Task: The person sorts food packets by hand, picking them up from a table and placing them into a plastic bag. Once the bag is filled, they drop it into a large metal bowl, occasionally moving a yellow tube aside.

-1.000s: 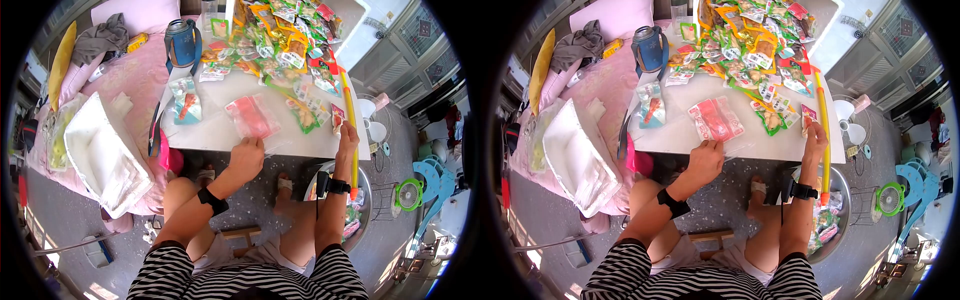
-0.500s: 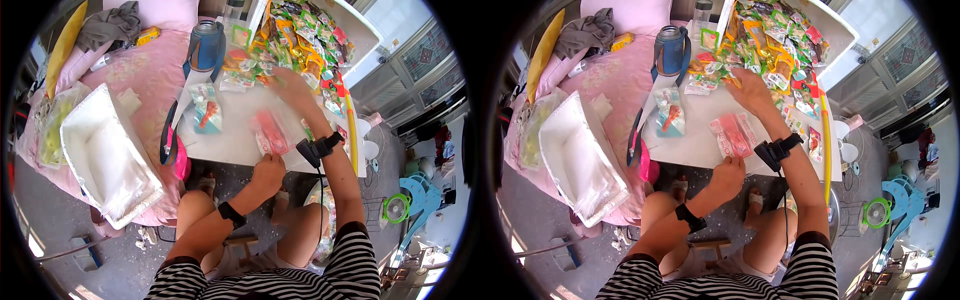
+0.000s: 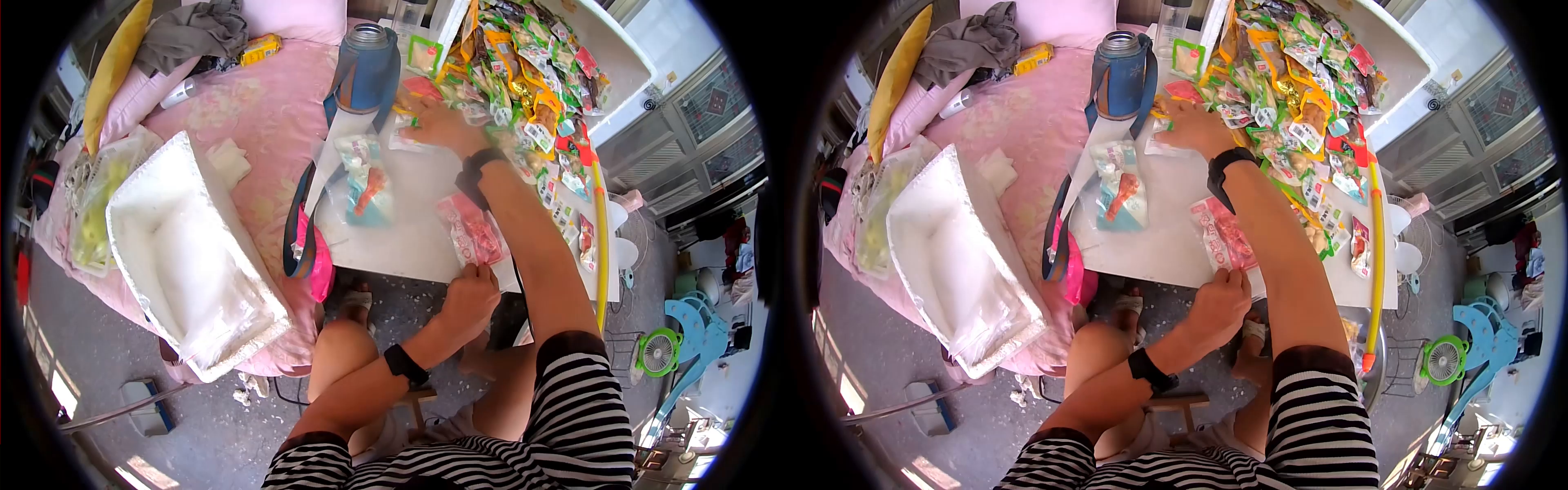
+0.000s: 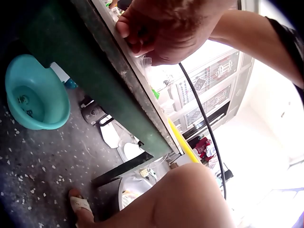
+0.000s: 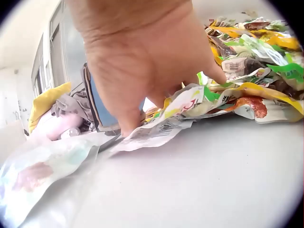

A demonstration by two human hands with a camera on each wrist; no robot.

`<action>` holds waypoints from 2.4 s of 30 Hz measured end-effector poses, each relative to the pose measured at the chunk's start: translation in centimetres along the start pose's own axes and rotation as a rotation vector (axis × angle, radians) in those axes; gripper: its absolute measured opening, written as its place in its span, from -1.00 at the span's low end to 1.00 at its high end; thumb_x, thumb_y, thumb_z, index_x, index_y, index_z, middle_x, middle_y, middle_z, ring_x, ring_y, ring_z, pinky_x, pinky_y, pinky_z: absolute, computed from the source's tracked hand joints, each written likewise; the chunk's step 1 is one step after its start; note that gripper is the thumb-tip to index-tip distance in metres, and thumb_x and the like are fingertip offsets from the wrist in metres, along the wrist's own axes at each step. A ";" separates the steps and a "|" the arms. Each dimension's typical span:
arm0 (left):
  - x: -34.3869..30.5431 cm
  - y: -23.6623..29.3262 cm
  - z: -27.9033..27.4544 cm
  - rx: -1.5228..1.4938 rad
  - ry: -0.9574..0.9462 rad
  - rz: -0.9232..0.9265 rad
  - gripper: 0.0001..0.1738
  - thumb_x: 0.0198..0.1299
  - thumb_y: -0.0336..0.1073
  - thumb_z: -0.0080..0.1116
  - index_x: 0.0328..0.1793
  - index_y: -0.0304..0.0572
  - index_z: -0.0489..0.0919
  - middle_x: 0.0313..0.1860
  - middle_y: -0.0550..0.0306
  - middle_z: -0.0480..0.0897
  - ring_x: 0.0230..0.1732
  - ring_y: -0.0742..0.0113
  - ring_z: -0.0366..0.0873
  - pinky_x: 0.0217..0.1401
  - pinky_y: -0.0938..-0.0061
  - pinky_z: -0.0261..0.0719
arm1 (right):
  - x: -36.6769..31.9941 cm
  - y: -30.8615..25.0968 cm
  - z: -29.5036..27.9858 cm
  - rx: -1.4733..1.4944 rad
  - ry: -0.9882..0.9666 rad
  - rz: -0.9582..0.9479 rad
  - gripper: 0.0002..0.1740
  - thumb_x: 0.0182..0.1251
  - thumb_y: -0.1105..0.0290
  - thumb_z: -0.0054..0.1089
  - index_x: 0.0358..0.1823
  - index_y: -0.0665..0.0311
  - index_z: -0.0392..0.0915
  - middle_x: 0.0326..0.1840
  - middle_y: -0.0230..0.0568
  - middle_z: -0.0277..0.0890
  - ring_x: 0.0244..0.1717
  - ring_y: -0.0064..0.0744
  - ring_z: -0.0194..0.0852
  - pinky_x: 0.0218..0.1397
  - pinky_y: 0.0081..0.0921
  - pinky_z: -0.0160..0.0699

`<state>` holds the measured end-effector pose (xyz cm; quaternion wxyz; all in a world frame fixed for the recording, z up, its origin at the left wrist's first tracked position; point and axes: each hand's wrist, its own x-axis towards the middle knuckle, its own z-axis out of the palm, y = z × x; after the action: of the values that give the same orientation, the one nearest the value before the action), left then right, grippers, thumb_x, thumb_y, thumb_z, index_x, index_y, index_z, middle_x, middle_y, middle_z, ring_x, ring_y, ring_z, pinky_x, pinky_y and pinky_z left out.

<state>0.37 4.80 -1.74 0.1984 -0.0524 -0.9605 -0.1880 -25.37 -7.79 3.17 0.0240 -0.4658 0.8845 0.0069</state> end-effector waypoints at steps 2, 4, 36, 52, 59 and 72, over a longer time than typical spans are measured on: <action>0.0 0.1 0.0 -0.013 0.002 -0.018 -0.68 -0.20 -0.38 0.21 -0.26 -0.43 0.60 -0.35 0.02 0.51 -0.26 0.18 0.50 -0.44 0.49 0.56 | -2.1 -0.5 -0.5 -0.012 0.025 -0.028 -0.09 0.20 -0.20 0.04 0.48 0.17 0.14 0.40 -0.04 0.28 0.39 -0.05 0.26 0.34 -0.03 0.27; 0.0 0.2 0.0 -0.010 0.008 -0.039 -0.68 -0.19 -0.36 0.24 -0.26 -0.42 0.60 -0.34 0.01 0.51 -0.25 0.18 0.50 -0.43 0.49 0.57 | -3.7 -0.8 -1.2 -0.005 -0.023 -0.016 -0.17 0.23 -0.20 0.01 0.41 0.17 0.26 0.26 0.03 0.41 0.25 -0.02 0.40 0.24 -0.09 0.36; 0.3 -0.3 0.1 -0.032 0.005 0.010 -0.71 -0.06 -0.43 0.17 -0.16 -0.42 0.55 -0.31 -0.10 0.58 -0.21 0.03 0.59 -0.30 0.32 0.63 | -20.2 3.5 -7.7 1.589 0.482 0.257 -0.69 0.26 0.46 0.28 0.00 0.48 0.60 -0.12 -0.22 0.64 -0.16 -0.52 0.57 -0.06 -0.57 0.56; 0.3 0.0 0.5 -0.039 0.067 0.058 -0.78 0.01 -0.42 0.21 -0.18 -0.26 0.53 -0.34 -0.04 0.55 -0.25 -0.04 0.57 -0.28 0.17 0.56 | -33.7 6.7 4.9 1.120 0.703 0.546 -0.32 0.13 0.53 0.32 0.29 0.53 0.28 -0.06 0.01 0.60 -0.17 -0.38 0.59 -0.07 -0.53 0.55; 0.3 0.0 0.8 -0.076 0.143 0.068 -0.93 0.03 -0.43 0.20 -0.33 -0.23 0.57 -0.46 -0.01 0.53 -0.34 0.00 0.56 -0.35 0.19 0.52 | -35.0 6.5 5.7 0.754 0.591 0.536 -0.24 0.06 0.40 0.43 0.29 0.46 0.31 0.11 0.11 0.48 -0.21 -0.33 0.62 -0.14 -0.47 0.61; 0.5 0.2 -0.1 -0.367 0.313 -0.029 -0.95 0.05 -0.45 0.16 -0.35 -0.26 0.55 -0.45 -0.07 0.56 -0.37 -0.11 0.55 -0.35 0.14 0.50 | -42.1 10.7 0.8 1.969 0.431 0.292 -0.57 0.18 0.68 0.22 0.12 0.48 0.43 -0.08 -0.02 0.62 -0.22 -0.45 0.65 -0.20 -0.54 0.68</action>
<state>-0.06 5.00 -1.40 0.3290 -0.0439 -0.8685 -0.3682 -10.38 33.03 4.33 0.2356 -0.1181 0.5310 -0.8054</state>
